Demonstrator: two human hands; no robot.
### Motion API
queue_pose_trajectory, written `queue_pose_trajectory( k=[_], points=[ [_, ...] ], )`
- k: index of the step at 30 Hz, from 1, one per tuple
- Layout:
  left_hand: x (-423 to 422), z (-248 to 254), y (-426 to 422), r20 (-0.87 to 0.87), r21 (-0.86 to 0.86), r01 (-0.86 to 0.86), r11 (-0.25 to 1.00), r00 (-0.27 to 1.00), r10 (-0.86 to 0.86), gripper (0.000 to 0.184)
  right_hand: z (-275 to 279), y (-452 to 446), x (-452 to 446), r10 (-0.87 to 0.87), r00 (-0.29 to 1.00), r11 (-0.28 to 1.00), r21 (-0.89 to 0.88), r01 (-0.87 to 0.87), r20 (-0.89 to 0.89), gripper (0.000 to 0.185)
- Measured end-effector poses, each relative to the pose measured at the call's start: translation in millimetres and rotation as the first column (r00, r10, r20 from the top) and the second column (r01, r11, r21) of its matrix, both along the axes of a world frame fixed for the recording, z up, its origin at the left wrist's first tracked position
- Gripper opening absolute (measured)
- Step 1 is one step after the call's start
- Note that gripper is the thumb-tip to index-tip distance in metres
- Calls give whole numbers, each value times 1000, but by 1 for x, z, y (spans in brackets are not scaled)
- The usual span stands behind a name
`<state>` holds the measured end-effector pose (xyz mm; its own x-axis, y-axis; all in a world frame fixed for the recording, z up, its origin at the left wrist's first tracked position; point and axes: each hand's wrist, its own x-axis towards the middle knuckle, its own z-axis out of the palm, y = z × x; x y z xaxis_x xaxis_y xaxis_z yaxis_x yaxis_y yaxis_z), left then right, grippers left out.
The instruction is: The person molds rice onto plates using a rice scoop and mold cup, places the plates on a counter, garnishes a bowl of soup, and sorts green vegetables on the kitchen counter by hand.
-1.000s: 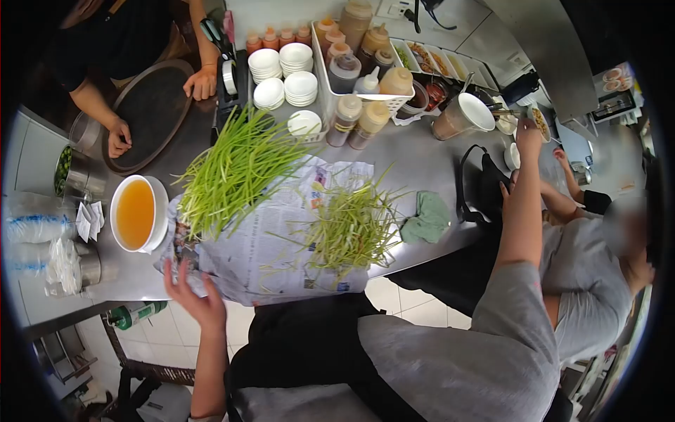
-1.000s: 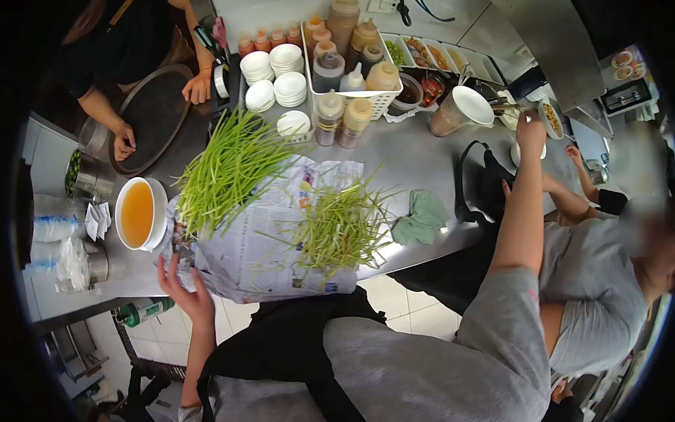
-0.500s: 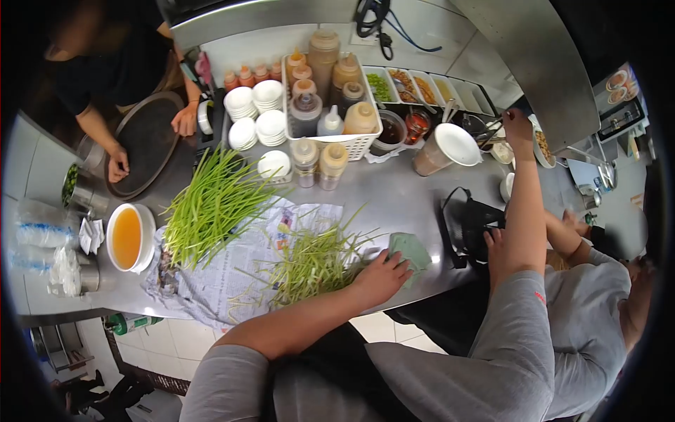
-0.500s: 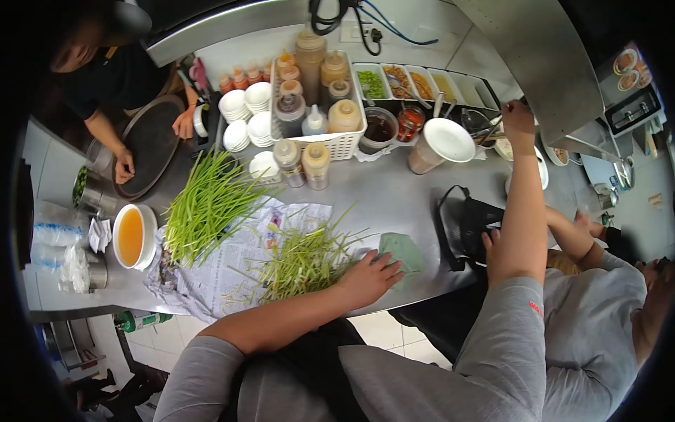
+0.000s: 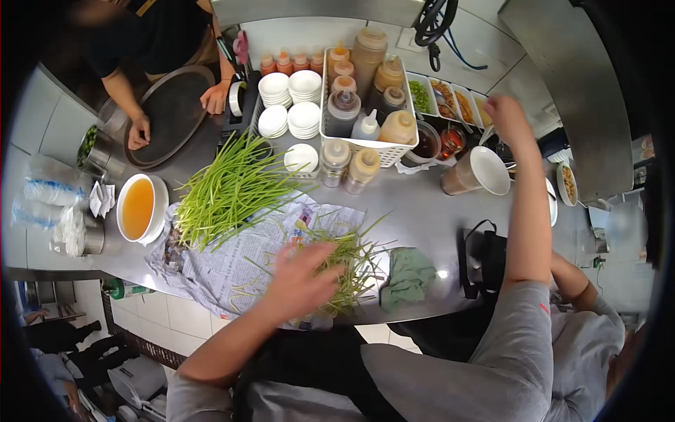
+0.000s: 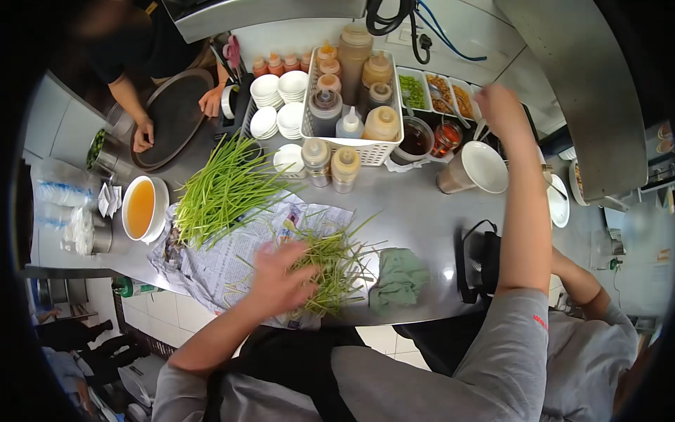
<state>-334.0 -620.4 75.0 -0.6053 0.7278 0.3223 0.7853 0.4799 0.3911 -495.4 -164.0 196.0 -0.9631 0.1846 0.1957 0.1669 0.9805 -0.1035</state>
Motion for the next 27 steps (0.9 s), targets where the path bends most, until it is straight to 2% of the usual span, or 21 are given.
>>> queue_pose_trajectory(
  k=[1,2,3,4,5,6,7,9,10,12,15,17,19,20,23,24,25,27],
  points=[
    [2,-17,-43,-79,90,-147,985,985,154,44,4,-37,-16,24,998,999,-29,-23,55,22],
    [3,-22,-80,-85,169,-306,937,943,323,46,-14,-48,-36,161,986,987,24,-162,39,26],
    [2,-36,-117,-167,221,-443,869,861,481,54,-23,-63,-54,290,944,929,190,-317,160,27],
    [-1,-41,-148,-192,257,-585,769,749,634,48,-49,-66,-84,85,965,985,124,-119,247,29],
    [-8,-48,-174,-117,371,-677,636,645,755,47,-55,-78,-90,27,953,990,124,-67,302,31],
    [-17,-54,-199,-25,467,-743,480,531,847,46,-79,-71,-107,0,963,990,136,-39,271,29],
    [-24,-60,-226,2,434,-833,342,381,924,43,-98,-58,-119,-13,965,991,133,-22,262,29],
    [-33,-82,-274,190,450,-879,157,266,945,45,-112,-55,-125,54,956,996,48,-71,290,25],
    [-30,-99,-291,192,449,-879,161,271,943,45,-106,-56,-124,93,946,993,44,-112,310,24],
    [-33,-116,-302,62,268,-950,158,181,982,46,-105,-55,-127,39,963,995,81,-63,267,24],
    [-33,-112,-291,163,238,-956,172,214,963,46,-110,-48,-125,-35,972,989,148,1,231,25],
    [-31,-111,-292,184,262,-950,168,221,958,45,-111,-54,-125,-44,971,984,177,2,233,26],
    [-32,-117,-297,138,265,-944,198,240,961,45,-112,-67,-119,-101,940,993,93,75,327,24],
    [-32,-109,-289,184,270,-947,171,225,957,45,-111,-69,-120,-100,941,993,89,75,323,24],
    [-32,-110,-291,200,256,-955,153,207,958,45,-108,-71,-119,-218,943,973,128,191,250,24],
    [-32,-109,-290,206,252,-955,153,208,956,45,-82,-93,-100,-280,946,956,141,258,162,26],
    [-30,-110,-291,205,247,-957,149,202,958,45,-77,-97,-93,-275,947,957,140,253,168,26],
    [-32,-109,-291,164,282,-941,187,239,957,44,-75,-98,-86,-293,945,924,298,241,143,27]
  ],
)
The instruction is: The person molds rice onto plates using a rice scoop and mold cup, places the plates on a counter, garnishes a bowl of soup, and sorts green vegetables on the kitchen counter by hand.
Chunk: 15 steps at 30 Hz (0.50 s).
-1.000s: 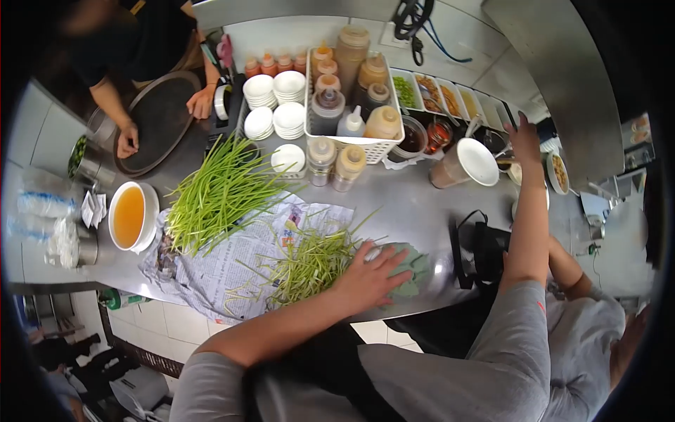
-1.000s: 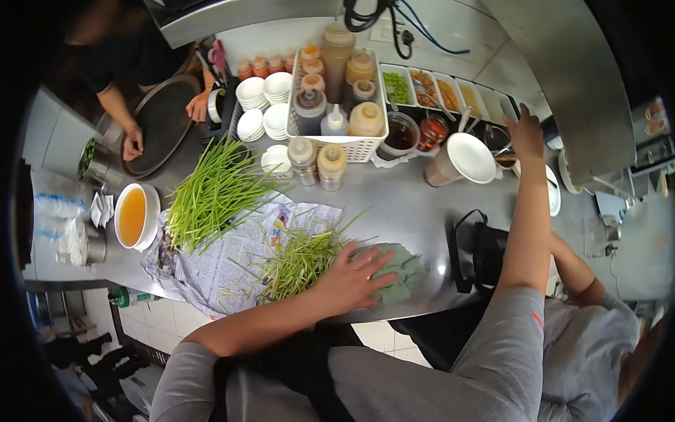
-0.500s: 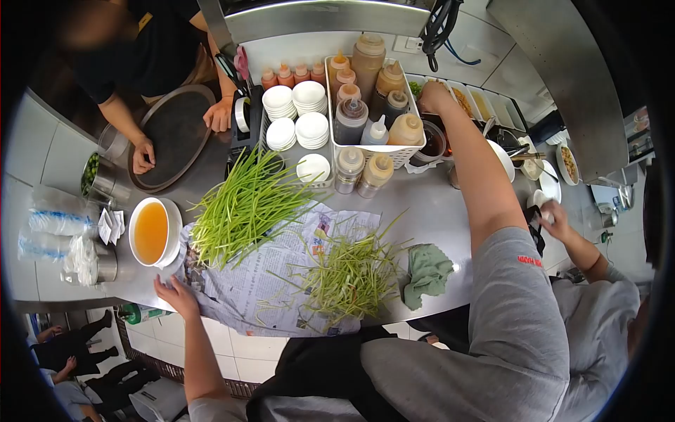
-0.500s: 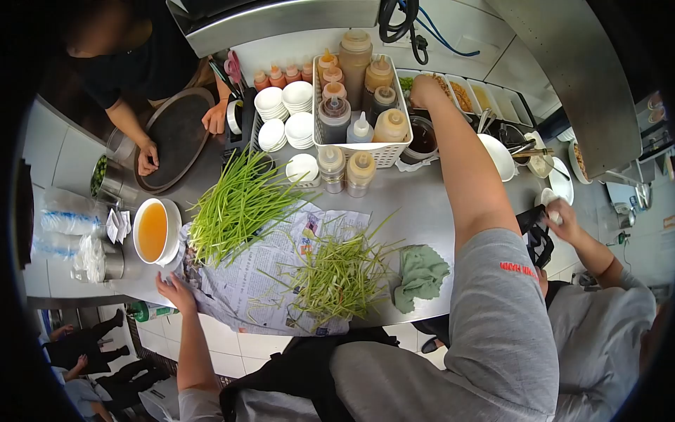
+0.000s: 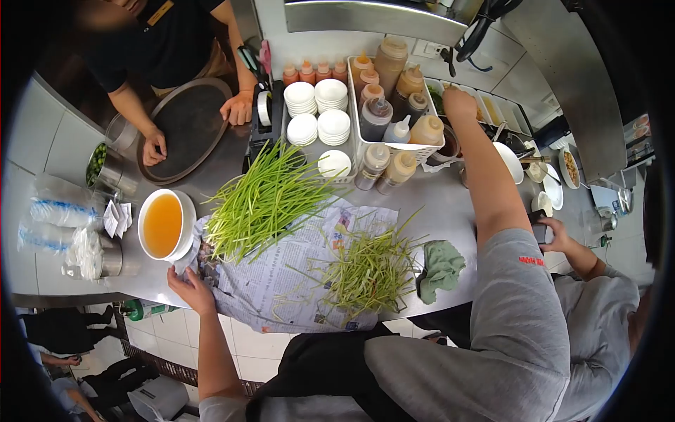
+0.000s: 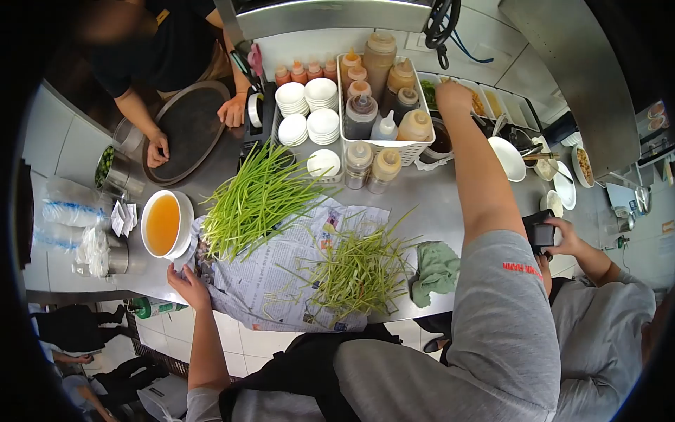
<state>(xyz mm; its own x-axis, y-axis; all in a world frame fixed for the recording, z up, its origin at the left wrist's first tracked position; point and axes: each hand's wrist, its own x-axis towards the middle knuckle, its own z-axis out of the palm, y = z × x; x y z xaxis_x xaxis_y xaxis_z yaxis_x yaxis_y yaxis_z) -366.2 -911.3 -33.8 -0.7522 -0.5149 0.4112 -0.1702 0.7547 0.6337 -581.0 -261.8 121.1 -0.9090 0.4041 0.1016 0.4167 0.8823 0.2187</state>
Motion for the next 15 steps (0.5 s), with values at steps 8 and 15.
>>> queue_pose_trajectory(
  k=[8,15],
  points=[
    [1,2,1,-10,-11,5,1000,1000,-5,45,-45,49,-2,-52,998,962,-270,41,-35,26],
    [3,7,5,-23,6,-1,1000,1000,1,44,-41,60,8,-54,990,964,-265,18,-131,23]
  ],
)
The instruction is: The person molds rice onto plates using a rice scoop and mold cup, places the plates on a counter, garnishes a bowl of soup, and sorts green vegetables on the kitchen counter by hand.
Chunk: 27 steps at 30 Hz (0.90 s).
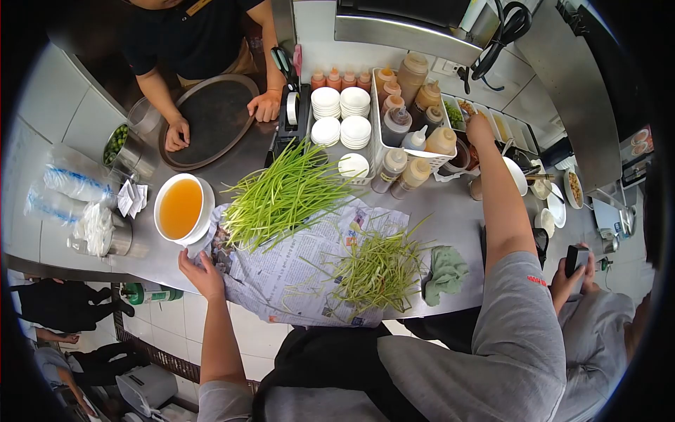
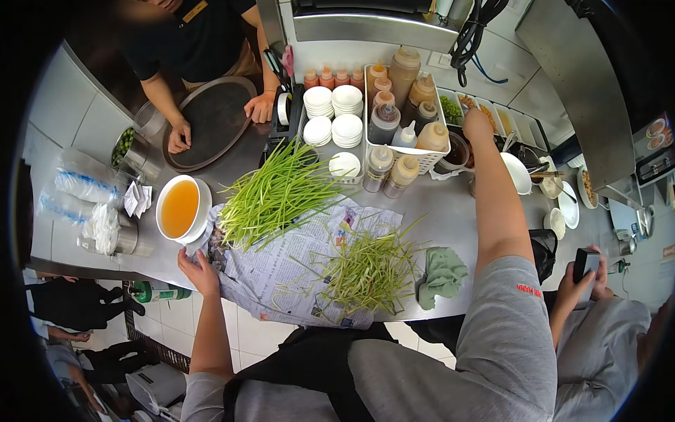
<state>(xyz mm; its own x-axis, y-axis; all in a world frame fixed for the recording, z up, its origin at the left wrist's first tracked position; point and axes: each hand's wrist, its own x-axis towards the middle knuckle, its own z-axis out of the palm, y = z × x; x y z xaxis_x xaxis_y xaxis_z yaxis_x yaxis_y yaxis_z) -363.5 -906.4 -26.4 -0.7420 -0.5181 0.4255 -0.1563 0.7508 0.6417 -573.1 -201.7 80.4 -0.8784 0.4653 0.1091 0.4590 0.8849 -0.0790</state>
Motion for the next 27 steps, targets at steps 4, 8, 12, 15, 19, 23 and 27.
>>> queue_pose_trajectory(
  k=[4,8,12,15,19,23,27],
  points=[
    [0,-4,-3,1,-8,-9,1000,1000,9,45,3,2,2,48,999,998,28,-48,2,23],
    [-1,-4,-3,-35,-41,-7,999,999,6,45,13,-11,14,77,996,997,32,-76,-43,22],
    [1,-4,-4,-46,-25,-1,1000,999,0,45,14,-14,21,57,996,998,1,-57,-72,22],
    [1,-4,-4,-44,-22,-1,1000,999,0,45,15,-16,27,86,987,996,38,-81,-138,20],
    [5,-7,-12,-56,74,3,997,998,1,46,26,-23,44,119,977,993,23,-117,-175,22],
    [1,-11,-24,-129,446,-21,895,988,87,48,52,-41,83,140,980,990,43,-135,-145,22],
    [-18,-26,-71,-180,756,48,653,974,138,51,83,-60,127,190,975,975,140,-173,-119,22]
  ],
)
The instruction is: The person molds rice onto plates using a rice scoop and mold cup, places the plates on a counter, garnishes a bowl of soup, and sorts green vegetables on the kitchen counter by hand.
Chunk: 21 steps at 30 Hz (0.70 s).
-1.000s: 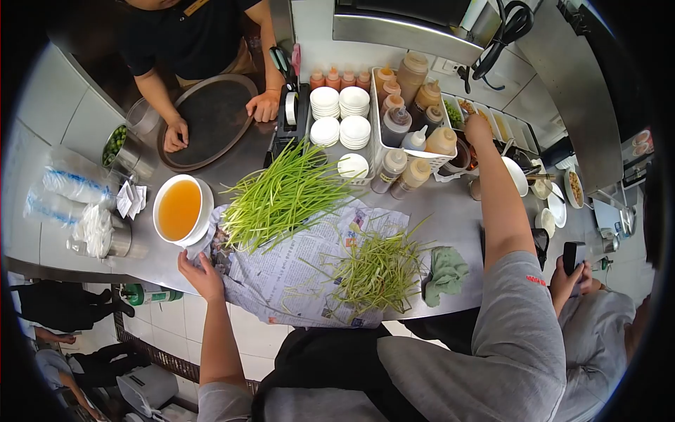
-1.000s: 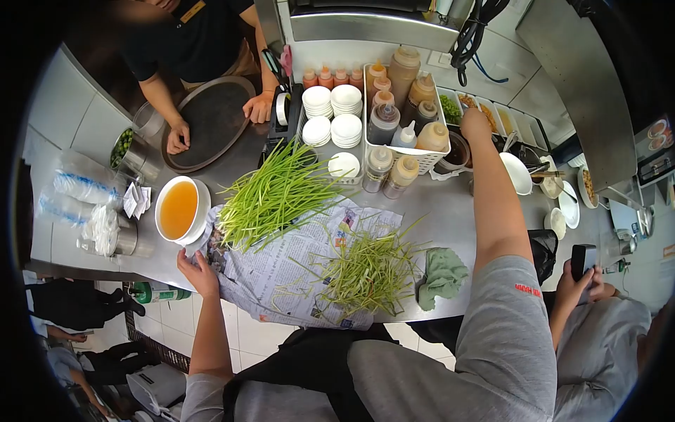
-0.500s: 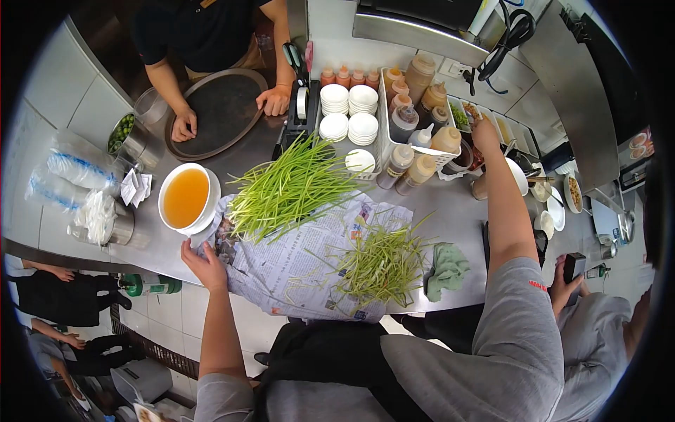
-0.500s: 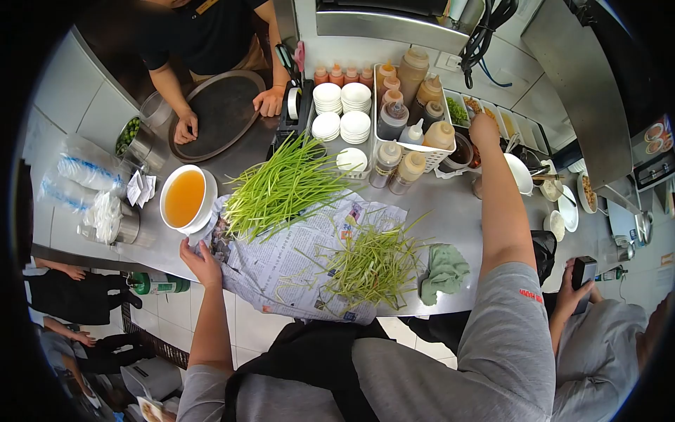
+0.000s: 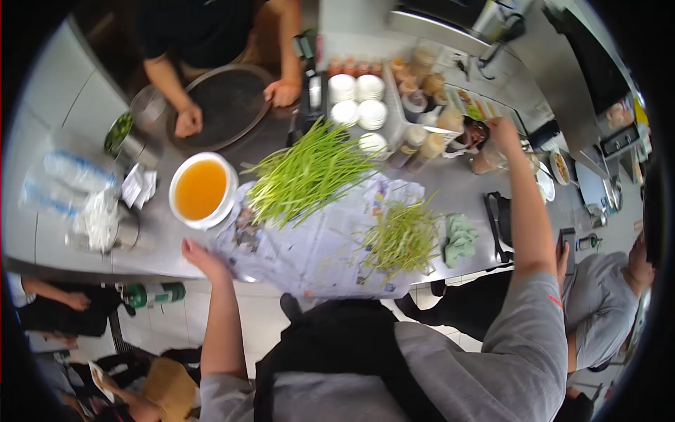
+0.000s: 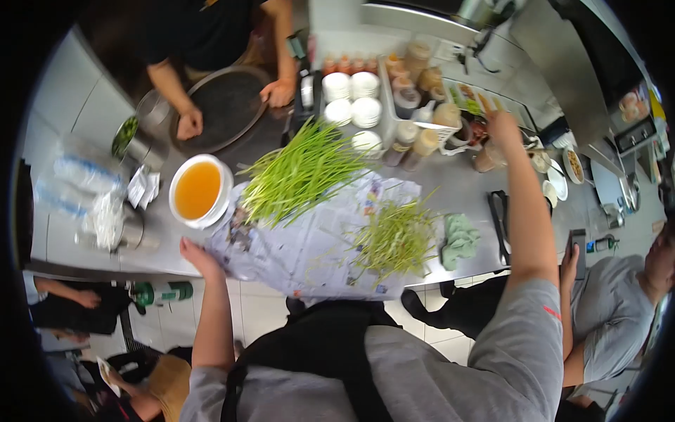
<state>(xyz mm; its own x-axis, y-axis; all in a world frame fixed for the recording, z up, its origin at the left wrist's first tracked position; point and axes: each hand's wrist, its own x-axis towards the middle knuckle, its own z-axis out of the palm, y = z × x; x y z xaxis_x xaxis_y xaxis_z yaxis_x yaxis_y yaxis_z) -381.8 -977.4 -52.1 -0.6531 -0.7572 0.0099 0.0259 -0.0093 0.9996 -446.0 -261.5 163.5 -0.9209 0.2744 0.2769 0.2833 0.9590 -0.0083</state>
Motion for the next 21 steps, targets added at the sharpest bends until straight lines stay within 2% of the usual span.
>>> queue_pose_trajectory(
  k=[1,2,3,4,5,7,8,10,12,13,14,15,16,17,18,20,21],
  points=[
    [-1,21,3,56,-182,-6,983,998,17,52,20,-19,10,-43,992,999,27,40,116,23],
    [-9,19,-9,32,-211,21,977,999,-14,54,29,-29,22,25,999,999,29,-26,49,22],
    [-16,15,-23,51,-318,62,946,998,-48,54,38,-25,25,97,989,990,92,-108,112,20],
    [-22,23,-29,43,-299,110,948,994,-101,55,62,-72,41,114,991,991,61,-118,62,19],
    [-34,22,-38,27,-313,149,938,989,-148,57,70,-84,44,148,989,988,50,-148,17,19],
    [-53,24,-50,14,-336,227,914,972,-236,59,106,-157,52,143,988,989,26,-145,66,21],
    [-60,26,-53,13,-336,227,914,971,-237,59,113,-185,54,157,985,987,26,-159,72,22],
    [-73,31,-55,-30,-251,270,930,958,-286,59,117,-247,51,212,976,974,-87,-207,52,22],
    [-80,37,-55,-39,-212,286,934,953,-301,60,113,-325,46,228,971,944,-261,-204,68,22],
    [-85,37,-55,-45,-128,303,944,949,-311,61,95,-349,36,337,941,900,-304,-312,32,22],
    [-89,38,-55,-52,-44,319,947,946,-321,62,82,-390,31,287,955,888,-395,-235,77,23],
    [-90,46,-54,-60,-45,326,944,943,-329,62,73,-430,32,390,918,858,-391,-333,74,24],
    [-87,59,-52,-40,13,348,937,937,-348,64,27,-443,12,508,862,779,-427,-459,1,28],
    [-85,69,-52,-18,72,367,927,930,-367,66,-13,-468,-3,558,830,787,-303,-537,-23,30],
    [-86,73,-53,-24,68,374,925,927,-374,66,-27,-511,-1,498,867,830,-289,-478,-3,27],
    [-85,77,-59,-19,47,376,925,927,-376,65,-57,-553,-7,676,736,731,157,-664,-36,24],
    [-82,75,-63,-16,39,385,922,923,-385,65,-58,-558,-11,669,743,739,151,-657,-41,24]
  ],
)
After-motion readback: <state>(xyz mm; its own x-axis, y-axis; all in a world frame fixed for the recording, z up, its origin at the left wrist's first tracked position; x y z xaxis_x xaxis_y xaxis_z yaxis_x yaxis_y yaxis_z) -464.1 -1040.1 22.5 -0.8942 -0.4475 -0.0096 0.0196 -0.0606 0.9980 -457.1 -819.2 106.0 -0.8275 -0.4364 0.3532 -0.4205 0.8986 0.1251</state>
